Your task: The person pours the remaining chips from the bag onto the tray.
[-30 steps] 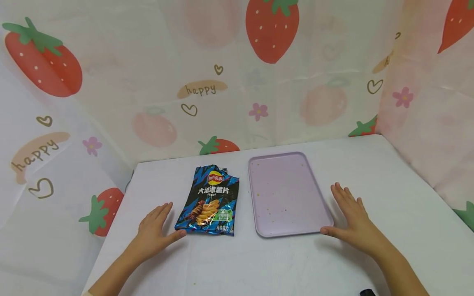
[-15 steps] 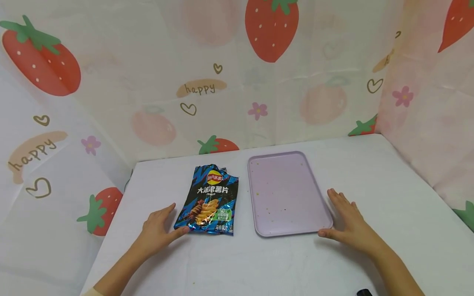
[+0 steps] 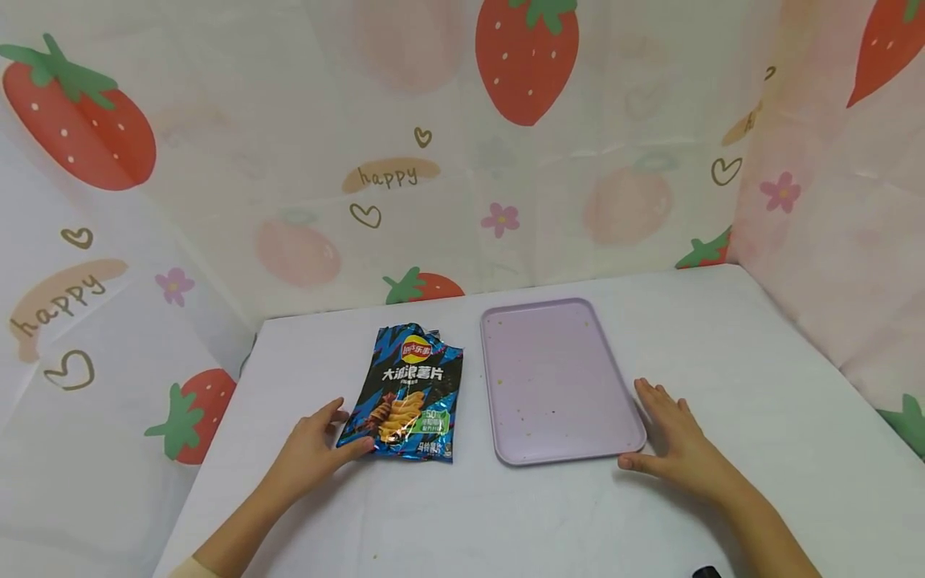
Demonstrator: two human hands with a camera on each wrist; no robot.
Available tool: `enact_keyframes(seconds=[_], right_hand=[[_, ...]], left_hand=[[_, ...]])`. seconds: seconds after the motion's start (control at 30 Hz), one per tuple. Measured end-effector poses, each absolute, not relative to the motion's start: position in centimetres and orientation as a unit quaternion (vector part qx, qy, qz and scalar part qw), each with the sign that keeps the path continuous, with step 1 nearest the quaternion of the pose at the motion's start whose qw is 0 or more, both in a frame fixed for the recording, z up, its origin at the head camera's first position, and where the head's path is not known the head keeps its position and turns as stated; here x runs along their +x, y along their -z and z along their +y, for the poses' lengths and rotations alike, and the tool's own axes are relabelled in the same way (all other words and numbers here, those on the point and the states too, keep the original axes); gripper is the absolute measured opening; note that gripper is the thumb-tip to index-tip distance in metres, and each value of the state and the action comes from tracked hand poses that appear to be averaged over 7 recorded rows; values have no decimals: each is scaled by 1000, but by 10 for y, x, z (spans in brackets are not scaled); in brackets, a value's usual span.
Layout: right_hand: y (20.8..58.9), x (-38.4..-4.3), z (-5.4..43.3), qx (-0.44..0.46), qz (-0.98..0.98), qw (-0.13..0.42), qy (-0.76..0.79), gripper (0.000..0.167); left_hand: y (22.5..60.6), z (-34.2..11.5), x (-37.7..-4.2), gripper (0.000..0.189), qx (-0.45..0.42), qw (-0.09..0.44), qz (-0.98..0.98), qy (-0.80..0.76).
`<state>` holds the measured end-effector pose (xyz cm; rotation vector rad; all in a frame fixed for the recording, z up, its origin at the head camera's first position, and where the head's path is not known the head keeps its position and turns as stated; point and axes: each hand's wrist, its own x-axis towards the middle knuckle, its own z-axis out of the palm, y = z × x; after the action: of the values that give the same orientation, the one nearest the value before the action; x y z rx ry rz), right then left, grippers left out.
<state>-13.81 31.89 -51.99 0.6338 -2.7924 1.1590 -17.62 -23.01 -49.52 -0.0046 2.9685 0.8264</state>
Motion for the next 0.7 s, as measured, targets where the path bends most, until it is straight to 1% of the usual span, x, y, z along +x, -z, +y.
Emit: enact_keyframes(seconds=[0.2,0.5,0.6,0.7], right_hand=[[524,-139,319,204,-912,45,-353,110],[529,-140,318,204,-924,67,-315,107],[529,-139,316,199,-927,70,-308,106],[529,-139,315,195,-930,72,-303,106]], left_hand=[[495,-223,-180,112,-20,44,949,-312],[496,-215,-185,105,-40,67,946,-316],[496,-213,-186,100,-44,67,945,-318],[496,-212,-187,89,-49,64,942,-327]])
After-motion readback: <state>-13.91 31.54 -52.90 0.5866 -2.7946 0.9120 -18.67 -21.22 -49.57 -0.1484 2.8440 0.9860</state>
